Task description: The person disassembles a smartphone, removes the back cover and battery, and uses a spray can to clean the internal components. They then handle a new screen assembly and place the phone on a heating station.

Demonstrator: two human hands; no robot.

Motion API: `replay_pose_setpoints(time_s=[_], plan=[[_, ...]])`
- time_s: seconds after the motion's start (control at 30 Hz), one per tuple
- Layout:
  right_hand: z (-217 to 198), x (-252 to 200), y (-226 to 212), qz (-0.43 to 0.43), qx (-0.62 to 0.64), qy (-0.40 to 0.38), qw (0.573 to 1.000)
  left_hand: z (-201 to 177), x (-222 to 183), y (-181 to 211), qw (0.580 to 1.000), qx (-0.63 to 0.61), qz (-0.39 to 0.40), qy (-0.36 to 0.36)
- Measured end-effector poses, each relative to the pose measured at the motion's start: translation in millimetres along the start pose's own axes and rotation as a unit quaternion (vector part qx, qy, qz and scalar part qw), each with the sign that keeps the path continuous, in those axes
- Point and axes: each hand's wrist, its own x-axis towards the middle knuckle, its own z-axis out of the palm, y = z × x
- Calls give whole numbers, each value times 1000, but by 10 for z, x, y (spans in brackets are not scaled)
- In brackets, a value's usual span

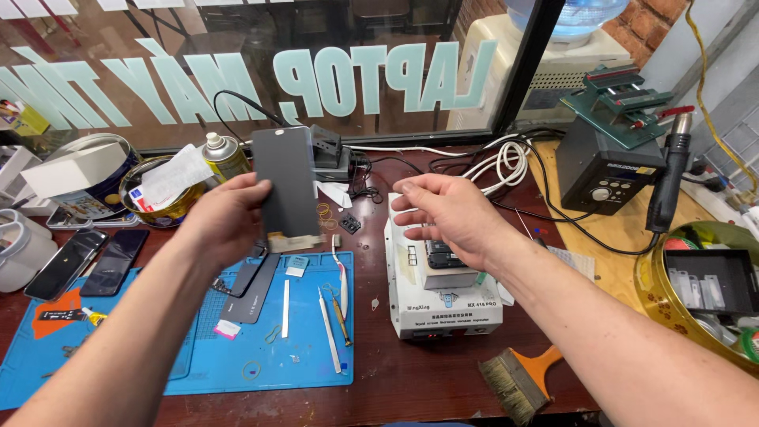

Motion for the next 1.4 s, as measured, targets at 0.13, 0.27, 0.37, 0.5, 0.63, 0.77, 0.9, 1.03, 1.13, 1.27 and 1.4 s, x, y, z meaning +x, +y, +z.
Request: replay_pose_setpoints(time_s=[0.13,0.27,0.37,0.5,0.63,0.77,0.9,1.03,1.13,1.27,1.4], plan=[[-81,56,63,21,16,22,999,-772,158,-111,997,-11,-46,60],[34,173,126,28,14,24,999,-1106,389,-615,982,32,-126,139],[133,241,116,39,-1,21,999,-1096,428,-919,961,80,-124,235],[196,289,134,39,-2,19,999,-884,447,-1151,953,144,-143,224],[202,312,178,38,-1,22,999,-728,437,-1353,928,327,-61,167],[153,266,192,46,-18,62,997,-560,504,-1490,812,557,9,177],[53,242,200,20,-60,128,990,-455,499,-1563,739,662,30,122],[-165,217,279,-35,-135,207,968,-432,501,-1605,721,686,23,99],[-348,183,332,-93,-201,254,942,-458,506,-1609,717,691,14,90],[-436,100,370,-110,-437,333,828,-505,508,-1635,719,690,10,78],[-293,48,336,-32,-531,315,786,-522,510,-1633,715,696,16,63]])
